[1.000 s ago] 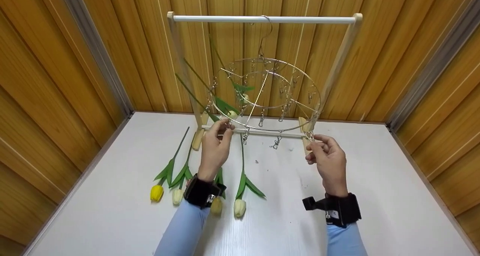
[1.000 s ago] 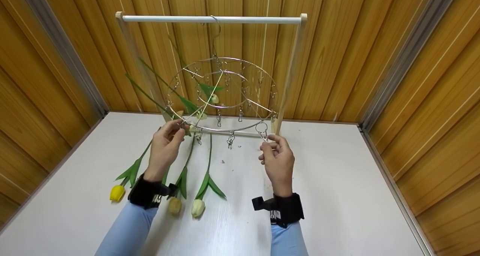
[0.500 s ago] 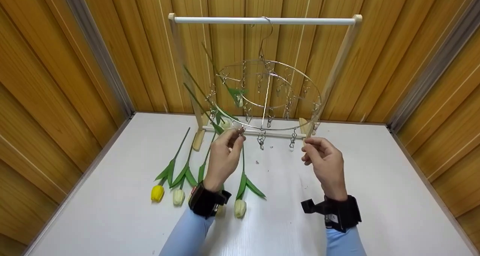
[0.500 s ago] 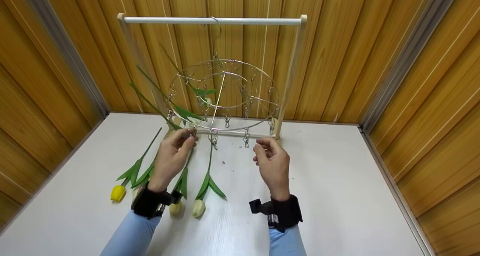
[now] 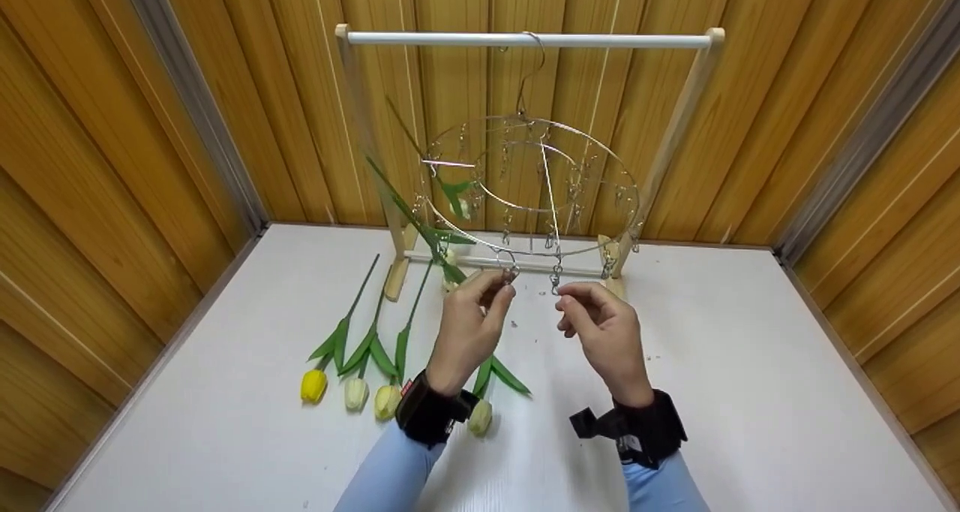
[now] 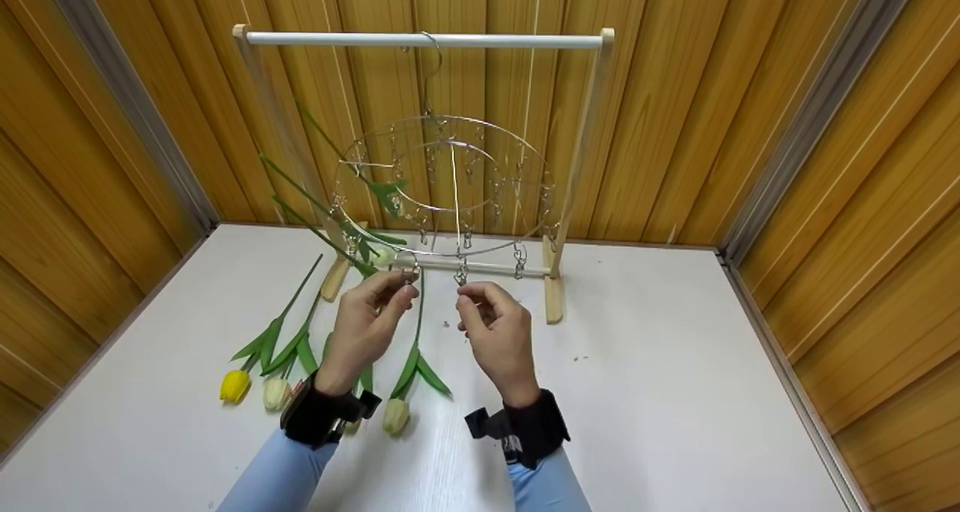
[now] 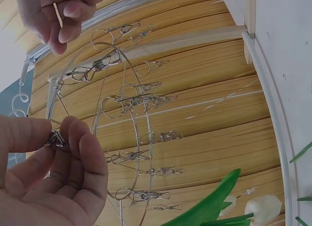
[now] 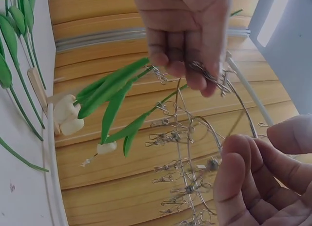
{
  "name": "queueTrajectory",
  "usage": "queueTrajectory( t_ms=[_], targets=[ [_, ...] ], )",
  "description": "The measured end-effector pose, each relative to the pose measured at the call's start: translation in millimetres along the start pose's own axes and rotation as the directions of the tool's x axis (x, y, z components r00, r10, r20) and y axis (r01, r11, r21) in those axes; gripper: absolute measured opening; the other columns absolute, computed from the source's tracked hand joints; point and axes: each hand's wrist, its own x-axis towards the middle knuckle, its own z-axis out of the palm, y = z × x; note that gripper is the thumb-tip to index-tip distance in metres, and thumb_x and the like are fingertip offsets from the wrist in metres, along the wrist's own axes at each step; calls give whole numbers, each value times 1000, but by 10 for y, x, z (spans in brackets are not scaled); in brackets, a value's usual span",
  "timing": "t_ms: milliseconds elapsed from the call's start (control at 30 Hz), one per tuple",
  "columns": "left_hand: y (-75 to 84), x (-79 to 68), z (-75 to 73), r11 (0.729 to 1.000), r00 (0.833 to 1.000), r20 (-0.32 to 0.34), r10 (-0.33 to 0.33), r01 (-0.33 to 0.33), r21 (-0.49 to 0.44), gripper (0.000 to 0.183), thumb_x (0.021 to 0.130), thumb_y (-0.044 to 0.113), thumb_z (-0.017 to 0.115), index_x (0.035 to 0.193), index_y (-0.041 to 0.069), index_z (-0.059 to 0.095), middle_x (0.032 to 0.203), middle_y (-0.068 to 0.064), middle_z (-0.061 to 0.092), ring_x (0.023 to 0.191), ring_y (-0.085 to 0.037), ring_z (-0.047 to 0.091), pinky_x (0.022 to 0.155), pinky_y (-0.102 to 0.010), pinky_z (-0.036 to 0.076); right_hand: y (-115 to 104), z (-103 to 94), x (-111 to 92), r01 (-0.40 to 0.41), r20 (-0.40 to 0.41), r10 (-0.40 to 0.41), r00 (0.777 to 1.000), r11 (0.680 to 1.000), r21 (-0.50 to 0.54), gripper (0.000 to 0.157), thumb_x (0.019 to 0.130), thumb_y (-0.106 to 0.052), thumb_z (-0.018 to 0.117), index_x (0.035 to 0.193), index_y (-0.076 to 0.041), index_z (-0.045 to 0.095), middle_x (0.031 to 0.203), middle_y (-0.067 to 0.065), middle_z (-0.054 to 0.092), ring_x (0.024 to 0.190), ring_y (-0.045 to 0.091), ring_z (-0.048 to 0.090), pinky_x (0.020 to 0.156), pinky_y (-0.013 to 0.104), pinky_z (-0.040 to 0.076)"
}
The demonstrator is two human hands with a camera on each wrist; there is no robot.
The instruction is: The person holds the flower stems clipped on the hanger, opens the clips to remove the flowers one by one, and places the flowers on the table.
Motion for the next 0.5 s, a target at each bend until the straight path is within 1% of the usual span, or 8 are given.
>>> queueTrajectory(
  t_ms=[67,200,300,433,500],
  targets=[
    [14,5,47,1000,1000,3,8,-8,6,13,99,3,66,109,-1,73,93,-9,71,77,-15,64,70,-26,54,8,32,15,8,-6,-8,1000,1000,11,16,100,2,63,110,13,68,91,22,68,68,10,64,62,23,55],
    [34,-1,135,1000,1000,7,20,-20,22,11,97,5,69,106,0,75,92,-8,73,74,-15,65,68,-26,54,27,80,22,24,-25,-24,999,1000,13,16,99,2,64,110,12,69,92,20,68,68,9,64,61,23,54],
    [36,-23,185,1000,1000,19,14,-15,18,12,97,8,72,106,0,75,91,-8,73,72,-15,66,66,-26,54,48,106,15,26,-30,-26,999,1000,-2,16,99,2,64,111,12,68,91,19,68,70,10,64,61,23,54],
    [24,-35,236,1000,1000,13,16,-16,7,15,94,12,76,104,0,76,86,-6,72,69,-14,65,64,-25,54,58,148,49,8,-9,-8,1000,1000,-15,17,99,0,65,112,10,69,99,20,67,74,11,63,61,21,52],
    [21,-31,258,1000,1000,4,22,-22,-1,14,92,10,78,102,1,76,82,-6,71,67,-12,63,62,-24,52,54,170,90,4,2,-4,1000,999,-32,17,99,-2,66,112,8,70,105,20,68,76,11,62,61,21,51]
  ],
)
